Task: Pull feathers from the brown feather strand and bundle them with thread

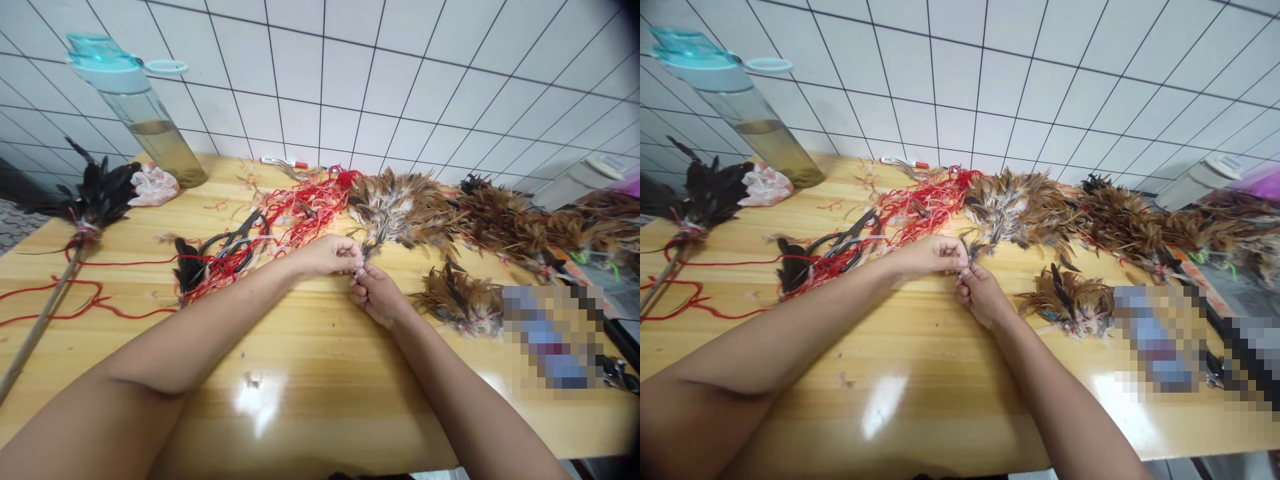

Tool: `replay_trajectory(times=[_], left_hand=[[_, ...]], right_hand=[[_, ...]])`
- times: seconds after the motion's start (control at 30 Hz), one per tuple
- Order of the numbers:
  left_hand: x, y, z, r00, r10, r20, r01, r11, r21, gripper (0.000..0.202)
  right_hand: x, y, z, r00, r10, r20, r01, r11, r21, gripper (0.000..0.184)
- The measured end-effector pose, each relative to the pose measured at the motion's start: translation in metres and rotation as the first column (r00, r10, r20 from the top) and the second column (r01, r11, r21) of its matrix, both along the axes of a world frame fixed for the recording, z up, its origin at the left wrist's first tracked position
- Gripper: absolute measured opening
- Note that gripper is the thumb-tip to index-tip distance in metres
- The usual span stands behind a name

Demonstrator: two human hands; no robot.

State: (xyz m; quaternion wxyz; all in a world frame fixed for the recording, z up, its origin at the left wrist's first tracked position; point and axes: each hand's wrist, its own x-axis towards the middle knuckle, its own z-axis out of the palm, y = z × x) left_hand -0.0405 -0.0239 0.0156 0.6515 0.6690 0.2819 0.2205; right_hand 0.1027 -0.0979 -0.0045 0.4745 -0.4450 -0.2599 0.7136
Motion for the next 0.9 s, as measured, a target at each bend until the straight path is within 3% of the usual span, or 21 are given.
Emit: replay_trajectory(times=[0.33,0.9], left_hand=[[0.007,0.006,-0.016,0.954,0.072,0.291,-0.002,0.972,-0.233,0.036],[0.001,0.007,-0.008,0.970,0.000,0.244,0.072,0.956,-0.284,0.029]], right_hand=[[0.013,0.007,0.000,0.974,0.096,-0.206,-0.098,0.995,0.004,0.019],[0.014,0.007,0.001,0.965,0.079,-0.250,-0.077,0.997,0.020,0.008]])
